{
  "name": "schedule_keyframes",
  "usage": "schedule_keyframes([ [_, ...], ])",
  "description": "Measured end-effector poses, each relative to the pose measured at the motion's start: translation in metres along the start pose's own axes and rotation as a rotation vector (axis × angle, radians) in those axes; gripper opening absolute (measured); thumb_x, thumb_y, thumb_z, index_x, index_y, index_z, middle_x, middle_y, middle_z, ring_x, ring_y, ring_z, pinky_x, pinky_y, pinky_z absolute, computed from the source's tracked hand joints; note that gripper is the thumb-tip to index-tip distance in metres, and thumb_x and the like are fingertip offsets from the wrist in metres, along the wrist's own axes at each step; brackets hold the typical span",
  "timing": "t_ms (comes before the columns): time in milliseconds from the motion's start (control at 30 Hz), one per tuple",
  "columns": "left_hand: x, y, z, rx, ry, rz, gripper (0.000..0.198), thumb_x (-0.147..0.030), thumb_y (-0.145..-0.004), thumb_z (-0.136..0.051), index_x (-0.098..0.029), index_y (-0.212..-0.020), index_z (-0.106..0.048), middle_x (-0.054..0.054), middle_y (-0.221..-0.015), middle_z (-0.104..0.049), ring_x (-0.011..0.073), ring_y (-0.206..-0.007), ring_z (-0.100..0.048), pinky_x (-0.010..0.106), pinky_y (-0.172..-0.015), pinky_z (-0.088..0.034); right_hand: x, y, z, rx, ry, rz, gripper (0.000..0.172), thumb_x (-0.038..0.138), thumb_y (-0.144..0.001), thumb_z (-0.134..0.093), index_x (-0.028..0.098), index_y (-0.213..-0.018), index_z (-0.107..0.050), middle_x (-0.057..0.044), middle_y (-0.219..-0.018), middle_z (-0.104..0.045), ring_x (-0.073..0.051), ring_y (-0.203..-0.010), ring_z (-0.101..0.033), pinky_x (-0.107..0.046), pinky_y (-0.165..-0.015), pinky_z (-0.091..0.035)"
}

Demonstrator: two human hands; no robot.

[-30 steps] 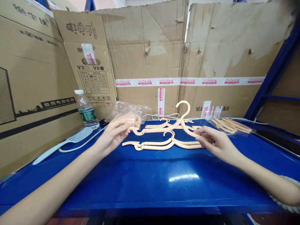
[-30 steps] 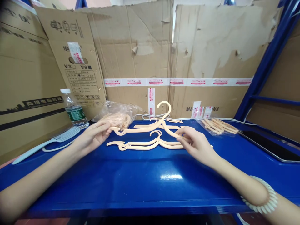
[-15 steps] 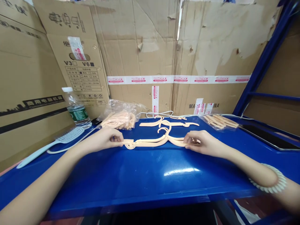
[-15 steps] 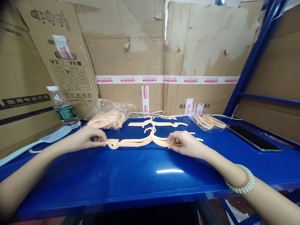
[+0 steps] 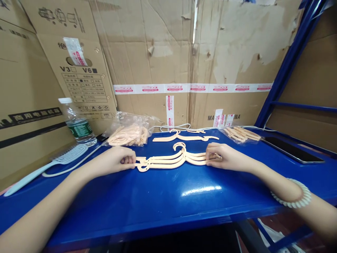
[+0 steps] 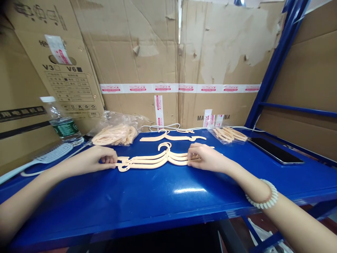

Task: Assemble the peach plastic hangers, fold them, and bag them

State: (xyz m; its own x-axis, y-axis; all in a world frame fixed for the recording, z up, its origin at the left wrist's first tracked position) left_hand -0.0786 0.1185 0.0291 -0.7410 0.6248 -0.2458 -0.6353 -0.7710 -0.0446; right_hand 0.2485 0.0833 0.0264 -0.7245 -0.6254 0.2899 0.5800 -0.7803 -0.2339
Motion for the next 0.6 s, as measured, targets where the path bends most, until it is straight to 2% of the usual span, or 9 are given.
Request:
schedule_keyframes([
  [200, 0.003, 0.001, 0.002, -0.06, -0.158, -0.001, 0.022, -0.036, -0.086, -0.049, -0.02, -0.081, -0.064, 0.001, -0.072, -0.063, 0.0157, -0.063, -0.057, 0.024, -0.056, -0.04, -0.004, 0.0, 0.0, -0.018, 0.047, -0.017, 0.013, 0.031, -0.085, -0.059, 0.018, -0.081, -0.059, -0.007, -0.089, -0.059, -0.021, -0.084, -0.057, -0.032, -0.074, -0.044],
  [300, -0.001, 0.002, 0.003, -0.111, -0.228, 0.014, 0.017, -0.031, -0.085, -0.048, -0.021, -0.085, -0.062, 0.001, -0.076, -0.063, 0.017, -0.066, -0.058, 0.025, -0.057, -0.04, -0.003, 0.001, 0.001, -0.027, 0.052, -0.013, 0.014, 0.032, -0.084, -0.059, 0.018, -0.087, -0.058, -0.008, -0.095, -0.059, -0.022, -0.092, -0.056, -0.035, -0.08, -0.045],
  [400, -0.018, 0.002, 0.001, -0.168, -0.236, -0.052, 0.02, -0.025, -0.084, -0.046, -0.022, -0.098, -0.06, 0.003, -0.097, -0.065, 0.0201, -0.089, -0.061, 0.026, -0.072, -0.046, -0.005, 0.004, 0.002, 0.012, 0.033, -0.04, 0.029, 0.037, -0.083, -0.061, 0.018, -0.104, -0.058, -0.01, -0.11, -0.058, -0.025, -0.105, -0.054, -0.038, -0.09, -0.044],
  [500, -0.032, 0.001, -0.006, -0.167, -0.224, -0.152, 0.029, -0.024, -0.088, -0.041, -0.024, -0.11, -0.059, 0.005, -0.115, -0.061, 0.0223, -0.109, -0.056, 0.03, -0.092, -0.045, -0.015, 0.009, 0.004, 0.089, 0.006, -0.066, 0.053, 0.042, -0.08, -0.063, 0.018, -0.126, -0.052, -0.012, -0.126, -0.054, -0.028, -0.118, -0.05, -0.041, -0.1, -0.041],
  [600, -0.028, 0.0, -0.008, -0.164, -0.212, -0.171, 0.035, -0.028, -0.09, -0.041, -0.024, -0.121, -0.057, 0.006, -0.126, -0.058, 0.0237, -0.117, -0.053, 0.033, -0.102, -0.042, -0.032, 0.016, 0.012, 0.144, -0.02, -0.084, 0.062, 0.047, -0.079, -0.064, 0.018, -0.133, -0.05, -0.012, -0.133, -0.052, -0.029, -0.124, -0.048, -0.043, -0.106, -0.038],
])
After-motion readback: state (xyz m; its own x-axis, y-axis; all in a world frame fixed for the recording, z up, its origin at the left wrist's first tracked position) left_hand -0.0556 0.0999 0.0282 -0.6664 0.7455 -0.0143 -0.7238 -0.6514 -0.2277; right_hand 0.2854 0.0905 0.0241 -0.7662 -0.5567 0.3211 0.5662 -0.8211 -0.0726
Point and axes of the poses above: each hand's wrist, its own y-axis away from the middle knuckle, its own z-axis out of the back of the hand, x = y × z, the point moved 7 cm from there along -y, towards the middle knuckle
